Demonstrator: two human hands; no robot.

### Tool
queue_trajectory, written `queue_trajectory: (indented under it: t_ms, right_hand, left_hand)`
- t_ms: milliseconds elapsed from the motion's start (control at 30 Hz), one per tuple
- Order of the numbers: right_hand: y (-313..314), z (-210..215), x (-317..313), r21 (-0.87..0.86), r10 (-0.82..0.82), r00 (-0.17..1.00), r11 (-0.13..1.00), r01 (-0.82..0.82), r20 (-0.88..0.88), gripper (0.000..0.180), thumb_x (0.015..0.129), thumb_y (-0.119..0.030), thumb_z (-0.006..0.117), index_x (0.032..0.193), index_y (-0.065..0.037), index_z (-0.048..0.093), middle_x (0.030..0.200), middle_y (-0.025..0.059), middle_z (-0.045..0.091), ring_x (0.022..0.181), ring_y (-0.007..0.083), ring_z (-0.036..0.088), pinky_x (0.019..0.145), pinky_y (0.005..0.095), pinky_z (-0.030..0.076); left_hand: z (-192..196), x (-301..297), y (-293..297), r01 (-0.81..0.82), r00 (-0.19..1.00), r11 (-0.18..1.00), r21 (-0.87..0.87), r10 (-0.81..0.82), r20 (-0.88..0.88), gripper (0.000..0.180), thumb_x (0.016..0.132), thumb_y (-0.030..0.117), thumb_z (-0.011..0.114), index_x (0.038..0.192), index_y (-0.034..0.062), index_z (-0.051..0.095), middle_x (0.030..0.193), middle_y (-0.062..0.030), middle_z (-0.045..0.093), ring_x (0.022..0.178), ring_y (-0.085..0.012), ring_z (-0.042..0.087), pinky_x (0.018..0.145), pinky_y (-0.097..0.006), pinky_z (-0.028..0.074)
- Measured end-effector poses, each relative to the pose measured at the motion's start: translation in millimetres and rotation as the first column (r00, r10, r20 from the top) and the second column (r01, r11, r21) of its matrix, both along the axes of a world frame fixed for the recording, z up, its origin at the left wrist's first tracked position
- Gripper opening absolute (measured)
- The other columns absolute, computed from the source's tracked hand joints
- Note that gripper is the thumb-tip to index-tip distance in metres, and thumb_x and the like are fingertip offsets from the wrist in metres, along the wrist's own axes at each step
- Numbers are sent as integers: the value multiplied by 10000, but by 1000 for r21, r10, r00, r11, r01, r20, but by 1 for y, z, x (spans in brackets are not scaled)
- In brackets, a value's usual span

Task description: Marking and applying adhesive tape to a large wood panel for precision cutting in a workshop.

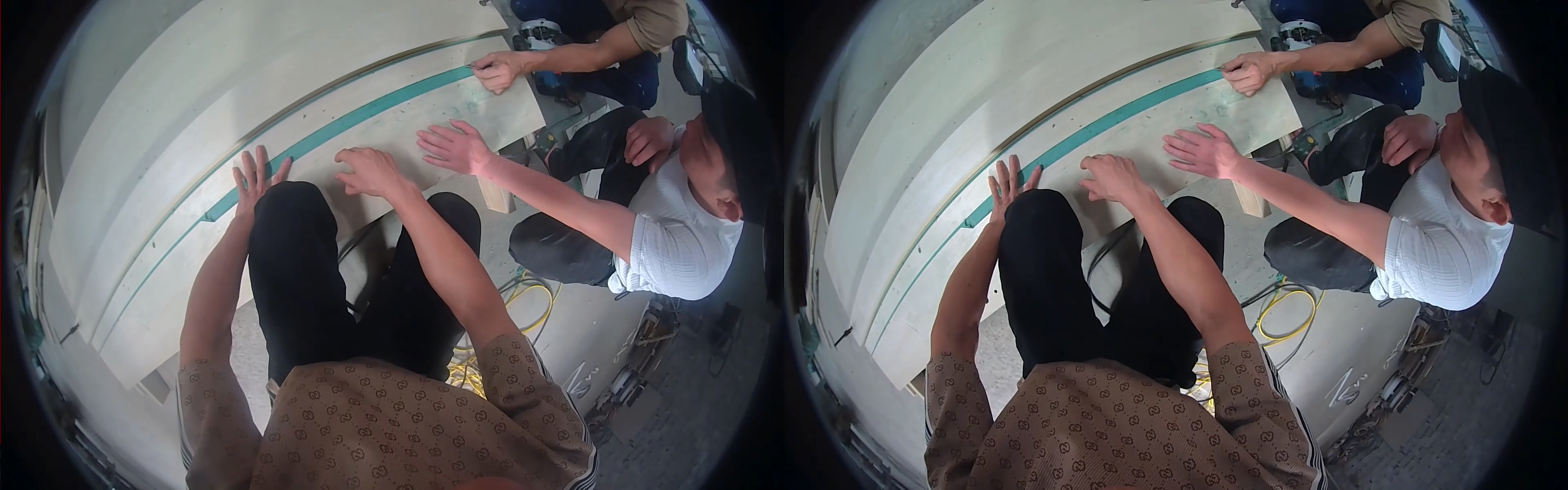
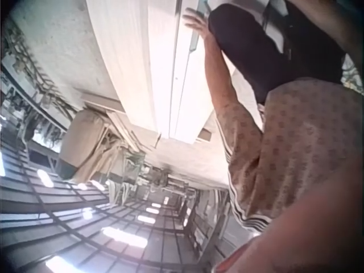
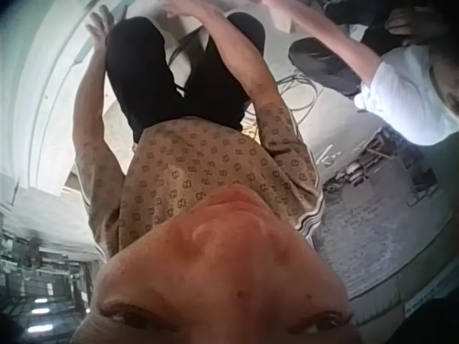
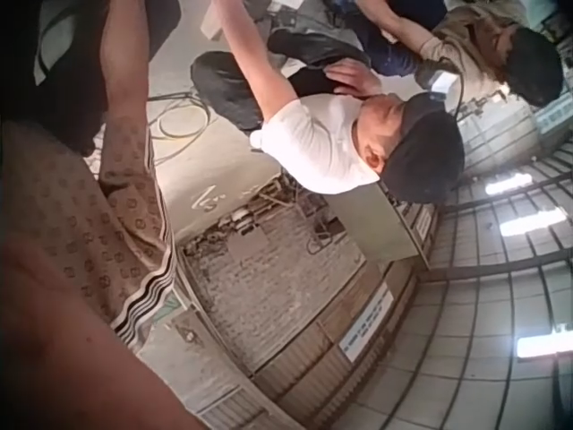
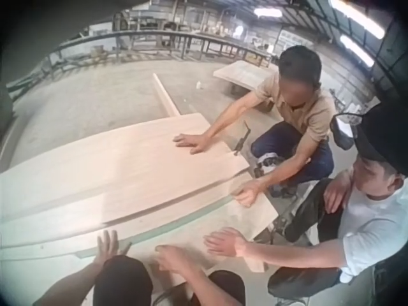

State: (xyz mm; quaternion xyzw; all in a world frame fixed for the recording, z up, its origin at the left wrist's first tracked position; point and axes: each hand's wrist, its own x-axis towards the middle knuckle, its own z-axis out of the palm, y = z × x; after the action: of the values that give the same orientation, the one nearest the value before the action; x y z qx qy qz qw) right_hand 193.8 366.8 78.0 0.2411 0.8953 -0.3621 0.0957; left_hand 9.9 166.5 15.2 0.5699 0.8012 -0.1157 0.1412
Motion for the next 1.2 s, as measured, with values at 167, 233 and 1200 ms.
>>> queue_trajectory:
  t_ms: [167,233,1200]
  right_hand:
    - [1,2,-1,-13,1,1000,1000,-1,3,376,826,-287,691,1120,-58,643,1015,123,704,1017,315,650,849,442,520]
    - [1,2,-1,-7,-2,1000,1000,2,2,375,827,-285,689,1121,-58,643,1006,119,707,1014,314,651,847,441,520]
    - [1,3,-1,-27,-16,1000,1000,17,10,367,834,-284,683,1123,-60,646,957,107,722,993,305,659,847,426,519]
  left_hand:
    - [4,1,0,29,998,1000,-11,-30,-55,728,954,536,412,1565,289,104,1590,-281,-47,1437,-561,5,1078,-738,110]
    - [0,0,-2,35,998,999,13,-35,-61,728,954,536,413,1565,288,106,1589,-282,-43,1437,-561,7,1076,-739,112]
    - [-16,-3,-8,77,993,980,184,-59,-105,719,952,539,419,1562,300,123,1590,-282,12,1434,-558,60,1065,-736,154]
